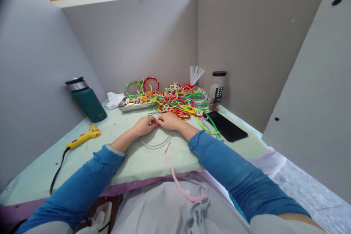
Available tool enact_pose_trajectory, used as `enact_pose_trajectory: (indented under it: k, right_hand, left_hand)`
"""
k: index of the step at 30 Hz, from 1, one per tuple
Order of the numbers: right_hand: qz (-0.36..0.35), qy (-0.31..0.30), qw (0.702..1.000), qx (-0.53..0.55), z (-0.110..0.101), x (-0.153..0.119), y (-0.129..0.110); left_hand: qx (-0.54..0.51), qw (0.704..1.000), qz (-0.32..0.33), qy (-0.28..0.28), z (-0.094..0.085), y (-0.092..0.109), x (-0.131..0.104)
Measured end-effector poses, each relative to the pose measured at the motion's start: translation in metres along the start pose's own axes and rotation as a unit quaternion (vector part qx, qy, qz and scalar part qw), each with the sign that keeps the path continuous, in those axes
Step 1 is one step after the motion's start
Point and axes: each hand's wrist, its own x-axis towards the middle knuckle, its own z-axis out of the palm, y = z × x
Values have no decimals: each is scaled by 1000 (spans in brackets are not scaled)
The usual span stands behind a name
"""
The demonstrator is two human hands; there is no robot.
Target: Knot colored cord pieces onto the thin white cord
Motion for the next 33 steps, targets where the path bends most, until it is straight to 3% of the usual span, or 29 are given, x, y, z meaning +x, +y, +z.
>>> enact_pose_trajectory:
  k: [33]
  right_hand:
    - [-2, -2, 1000, -3, -2, -1, -2]
  left_hand:
    - [14, 1000, -5, -1, 2, -1, 0]
